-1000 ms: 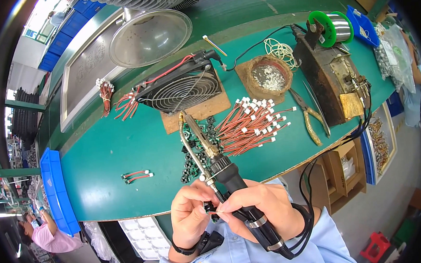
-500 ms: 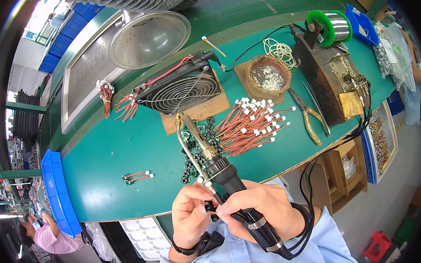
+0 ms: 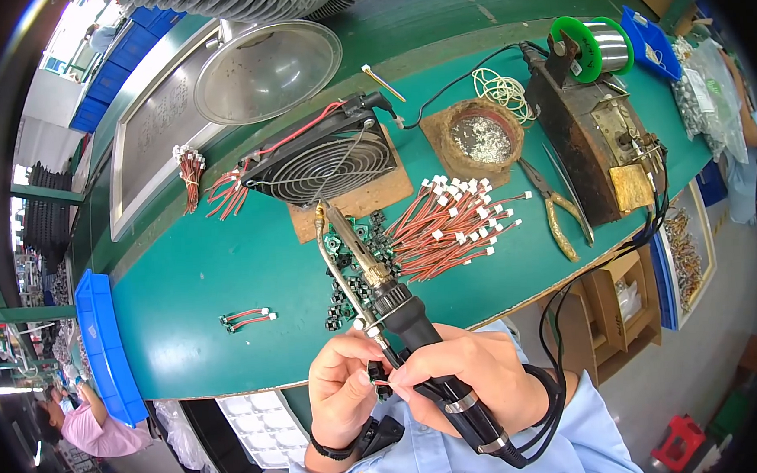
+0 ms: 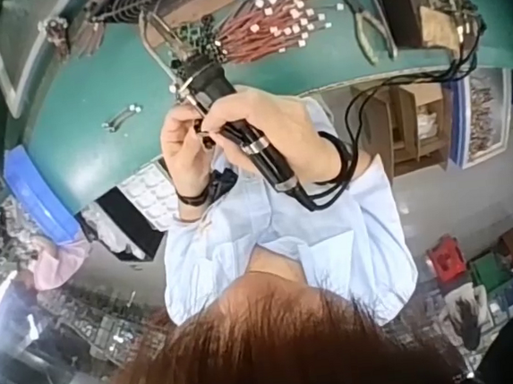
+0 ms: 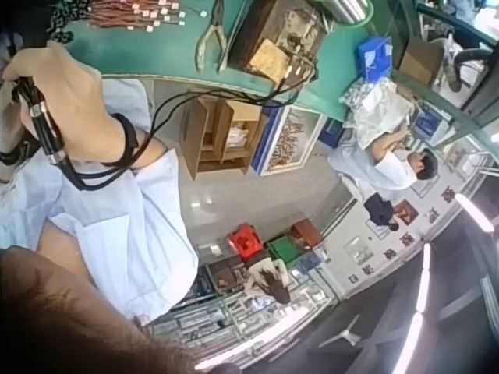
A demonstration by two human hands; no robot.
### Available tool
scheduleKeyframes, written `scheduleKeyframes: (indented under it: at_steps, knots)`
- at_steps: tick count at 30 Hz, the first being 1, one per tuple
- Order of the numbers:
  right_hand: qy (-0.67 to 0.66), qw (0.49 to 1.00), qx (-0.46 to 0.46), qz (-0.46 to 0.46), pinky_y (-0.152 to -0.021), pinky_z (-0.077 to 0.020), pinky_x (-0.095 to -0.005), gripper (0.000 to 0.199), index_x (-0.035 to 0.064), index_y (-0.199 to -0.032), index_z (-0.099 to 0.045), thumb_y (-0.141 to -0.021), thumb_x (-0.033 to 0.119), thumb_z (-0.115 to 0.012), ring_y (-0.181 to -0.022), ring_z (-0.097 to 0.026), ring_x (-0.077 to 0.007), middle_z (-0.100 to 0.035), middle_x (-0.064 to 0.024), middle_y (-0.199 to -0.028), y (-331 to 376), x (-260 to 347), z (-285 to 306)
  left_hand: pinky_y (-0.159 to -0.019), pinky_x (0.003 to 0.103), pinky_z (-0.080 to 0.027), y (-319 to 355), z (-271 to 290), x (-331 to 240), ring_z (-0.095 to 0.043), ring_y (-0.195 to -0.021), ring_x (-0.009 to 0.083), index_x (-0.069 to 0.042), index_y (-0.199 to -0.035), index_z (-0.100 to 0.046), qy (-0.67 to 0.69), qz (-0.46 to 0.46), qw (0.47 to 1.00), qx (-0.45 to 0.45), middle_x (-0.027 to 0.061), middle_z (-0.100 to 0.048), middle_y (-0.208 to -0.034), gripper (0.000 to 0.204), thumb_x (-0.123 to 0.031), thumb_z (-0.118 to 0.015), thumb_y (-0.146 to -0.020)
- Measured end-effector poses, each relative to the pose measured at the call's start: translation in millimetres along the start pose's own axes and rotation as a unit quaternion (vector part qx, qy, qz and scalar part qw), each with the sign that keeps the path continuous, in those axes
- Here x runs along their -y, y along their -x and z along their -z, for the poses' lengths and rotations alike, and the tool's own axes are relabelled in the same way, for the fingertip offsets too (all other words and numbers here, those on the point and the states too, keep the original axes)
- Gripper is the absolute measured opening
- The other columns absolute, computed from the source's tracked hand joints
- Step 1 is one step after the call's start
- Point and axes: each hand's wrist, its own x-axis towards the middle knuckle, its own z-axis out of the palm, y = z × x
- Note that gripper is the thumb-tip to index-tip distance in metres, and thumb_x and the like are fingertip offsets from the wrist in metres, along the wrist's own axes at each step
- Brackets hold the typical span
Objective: Soldering multiple wires onto a printed circuit board at an assembly station.
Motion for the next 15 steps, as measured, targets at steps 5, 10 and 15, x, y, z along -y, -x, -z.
scheduleKeyframes:
  at_steps: [5,10,15]
  knots:
    - [-0.003,1.0,0.003,0.003,-0.048,-0.0436,-0.0244,0.039,0.0046,-0.096,-0.053,-0.064,-0.008,-0.07,-0.058,-0.06,-0.0184,-0.062,-0.0141,-0.081,-0.3,-0.6,0.0,-0.071,0.028,-0.045,-0.5,-1.5,0.7,-0.055,-0.081,0.0177,0.001,-0.095,-0.053,0.004,-0.007,1.0,-0.008,0.0101,-0.053,-0.093,0.023,-0.017,-0.063,-0.084]
    - [-0.009,1.0,0.001,-0.001,-0.048,-0.0435,-0.0244,0.039,0.0046,-0.096,-0.054,-0.064,-0.008,-0.07,-0.057,-0.059,-0.0185,-0.062,-0.0141,-0.081,-0.3,-0.9,0.2,-0.07,0.028,-0.045,-0.6,0.0,1.9,-0.055,-0.079,0.0177,0.001,-0.095,-0.053,0.01,-0.013,1.0,-0.001,0.0105,-0.053,-0.093,0.022,-0.016,-0.063,-0.084]
    - [-0.012,1.0,-0.001,-0.007,-0.049,-0.0444,-0.0263,0.042,0.0064,-0.099,-0.054,-0.063,-0.007,-0.069,-0.058,-0.058,-0.0194,-0.06,-0.0118,-0.08,1.5,-0.2,-0.9,-0.07,0.028,-0.046,-1.2,0.1,1.1,-0.056,-0.079,0.018,0.001,-0.096,-0.053,0.012,-0.016,1.0,0.011,0.0114,-0.052,-0.094,0.022,-0.015,-0.062,-0.084]
